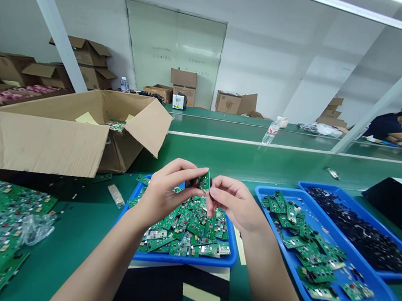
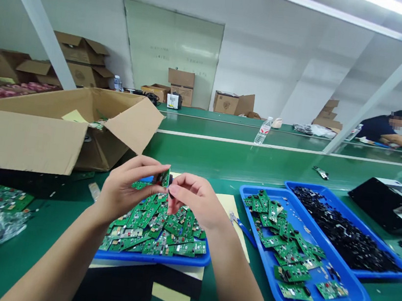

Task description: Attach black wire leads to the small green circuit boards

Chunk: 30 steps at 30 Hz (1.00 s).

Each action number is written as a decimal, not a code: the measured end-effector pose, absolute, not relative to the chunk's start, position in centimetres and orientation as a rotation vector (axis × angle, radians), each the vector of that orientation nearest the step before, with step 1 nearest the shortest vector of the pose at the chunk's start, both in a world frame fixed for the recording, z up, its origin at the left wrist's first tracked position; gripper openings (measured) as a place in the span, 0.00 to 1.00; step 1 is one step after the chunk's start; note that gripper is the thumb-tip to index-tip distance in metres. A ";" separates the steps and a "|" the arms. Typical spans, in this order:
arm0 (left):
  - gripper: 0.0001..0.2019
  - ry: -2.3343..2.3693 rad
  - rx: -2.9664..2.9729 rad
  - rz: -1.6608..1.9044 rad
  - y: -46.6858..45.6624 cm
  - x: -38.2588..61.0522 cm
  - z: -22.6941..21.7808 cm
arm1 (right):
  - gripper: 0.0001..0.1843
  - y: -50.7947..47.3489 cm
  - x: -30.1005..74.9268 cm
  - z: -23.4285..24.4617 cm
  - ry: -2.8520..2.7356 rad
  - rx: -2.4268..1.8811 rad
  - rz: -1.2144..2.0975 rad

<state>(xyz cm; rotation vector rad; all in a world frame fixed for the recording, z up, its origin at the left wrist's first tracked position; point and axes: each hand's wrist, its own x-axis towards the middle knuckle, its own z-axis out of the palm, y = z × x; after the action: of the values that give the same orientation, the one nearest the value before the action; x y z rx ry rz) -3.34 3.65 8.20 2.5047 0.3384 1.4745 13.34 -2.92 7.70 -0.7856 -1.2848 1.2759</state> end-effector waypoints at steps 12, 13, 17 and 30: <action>0.18 0.421 2.324 1.124 3.0 -2.9 8.0 | 0.13 -2.3 13.3 7.2 -1.267 -0.872 1.079; 0.18 0.442 2.336 1.126 3.0 -2.8 7.9 | 0.13 -2.3 13.2 7.2 -1.265 -0.885 1.059; 0.18 0.503 2.379 1.147 2.8 -2.2 7.5 | 0.12 -2.1 13.2 7.0 -1.243 -0.932 1.011; 0.14 0.740 2.428 1.004 1.6 -1.3 8.0 | 0.10 -1.6 13.4 6.3 -1.426 -1.120 0.808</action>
<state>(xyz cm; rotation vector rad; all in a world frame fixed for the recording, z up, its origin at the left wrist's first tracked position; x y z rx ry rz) -1.34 1.56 7.95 2.4279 0.7398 1.0043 13.45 -1.65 6.27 -1.1195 -1.4263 0.8077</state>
